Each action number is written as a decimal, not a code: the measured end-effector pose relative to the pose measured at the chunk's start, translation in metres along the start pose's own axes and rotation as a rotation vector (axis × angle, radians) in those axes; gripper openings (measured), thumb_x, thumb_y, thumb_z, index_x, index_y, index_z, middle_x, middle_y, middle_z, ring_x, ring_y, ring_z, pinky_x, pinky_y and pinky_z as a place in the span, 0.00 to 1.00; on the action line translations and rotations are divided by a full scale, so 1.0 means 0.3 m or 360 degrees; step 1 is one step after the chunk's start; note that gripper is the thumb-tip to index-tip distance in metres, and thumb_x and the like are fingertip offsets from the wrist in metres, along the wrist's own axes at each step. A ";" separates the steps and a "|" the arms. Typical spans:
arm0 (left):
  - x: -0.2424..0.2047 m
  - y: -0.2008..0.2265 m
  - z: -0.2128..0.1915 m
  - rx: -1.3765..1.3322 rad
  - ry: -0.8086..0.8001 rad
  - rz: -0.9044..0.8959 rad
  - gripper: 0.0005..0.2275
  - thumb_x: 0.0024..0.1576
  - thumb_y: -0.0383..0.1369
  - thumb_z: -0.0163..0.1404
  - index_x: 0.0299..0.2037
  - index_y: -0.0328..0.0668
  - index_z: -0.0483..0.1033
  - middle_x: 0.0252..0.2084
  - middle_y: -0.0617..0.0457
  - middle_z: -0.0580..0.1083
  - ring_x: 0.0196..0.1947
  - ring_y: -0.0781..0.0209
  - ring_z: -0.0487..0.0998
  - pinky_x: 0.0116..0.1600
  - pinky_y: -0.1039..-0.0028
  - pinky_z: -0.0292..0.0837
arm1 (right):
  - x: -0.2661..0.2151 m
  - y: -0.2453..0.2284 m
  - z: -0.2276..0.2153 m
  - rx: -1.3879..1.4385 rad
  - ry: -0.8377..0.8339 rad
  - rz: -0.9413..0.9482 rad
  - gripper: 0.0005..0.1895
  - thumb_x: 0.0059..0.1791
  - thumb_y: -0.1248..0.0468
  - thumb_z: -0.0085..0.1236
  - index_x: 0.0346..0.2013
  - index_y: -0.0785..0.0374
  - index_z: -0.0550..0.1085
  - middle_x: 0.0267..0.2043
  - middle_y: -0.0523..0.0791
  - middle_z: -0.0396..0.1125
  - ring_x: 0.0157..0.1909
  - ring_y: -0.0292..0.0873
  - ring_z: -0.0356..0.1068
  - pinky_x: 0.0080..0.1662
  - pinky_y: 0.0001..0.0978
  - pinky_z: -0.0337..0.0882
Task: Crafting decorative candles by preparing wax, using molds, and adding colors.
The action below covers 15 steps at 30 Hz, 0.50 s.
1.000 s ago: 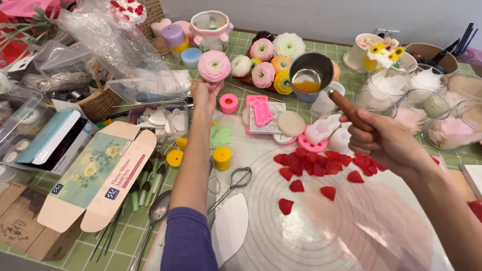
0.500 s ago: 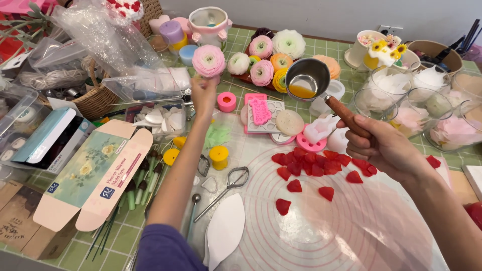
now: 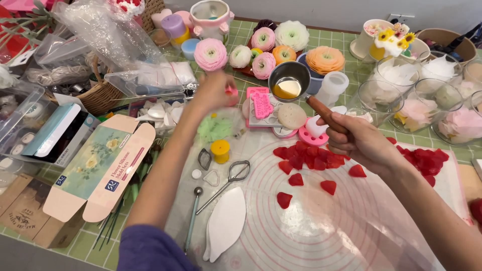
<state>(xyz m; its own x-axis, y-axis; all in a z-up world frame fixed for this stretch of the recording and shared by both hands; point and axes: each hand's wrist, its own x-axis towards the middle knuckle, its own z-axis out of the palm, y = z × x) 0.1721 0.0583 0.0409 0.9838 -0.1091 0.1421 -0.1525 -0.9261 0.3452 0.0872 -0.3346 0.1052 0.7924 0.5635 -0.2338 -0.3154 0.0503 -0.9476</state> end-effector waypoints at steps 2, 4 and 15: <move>0.093 -0.014 -0.046 0.0197 0.0266 0.0119 0.19 0.47 0.38 0.65 0.47 0.46 0.78 0.50 0.48 0.75 0.57 0.50 0.73 0.63 0.51 0.59 | 0.002 0.003 0.004 0.0019 -0.0012 -0.0002 0.17 0.59 0.57 0.35 0.48 0.69 0.68 0.20 0.36 0.44 0.21 0.33 0.43 0.26 0.28 0.50; 0.204 -0.044 -0.051 0.0392 0.0545 0.0239 0.22 0.46 0.34 0.65 0.52 0.44 0.76 0.52 0.47 0.74 0.58 0.49 0.71 0.63 0.50 0.60 | 0.001 -0.002 0.001 0.0029 -0.0025 -0.0012 0.17 0.59 0.57 0.36 0.48 0.69 0.68 0.20 0.36 0.45 0.21 0.33 0.44 0.26 0.28 0.50; 0.453 -0.094 0.066 0.0811 0.0269 0.0284 0.45 0.31 0.43 0.73 0.63 0.49 0.66 0.56 0.48 0.73 0.62 0.49 0.68 0.65 0.38 0.49 | -0.033 0.026 -0.104 0.0104 0.0001 0.0037 0.18 0.61 0.57 0.36 0.44 0.72 0.67 0.21 0.38 0.46 0.22 0.34 0.44 0.26 0.29 0.49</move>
<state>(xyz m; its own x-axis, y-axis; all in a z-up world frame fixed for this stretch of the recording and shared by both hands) 0.3118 0.0624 0.0322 0.9119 -0.2592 0.3181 -0.2090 -0.9605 -0.1836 0.0932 -0.3655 0.0934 0.7849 0.5644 -0.2557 -0.3672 0.0912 -0.9257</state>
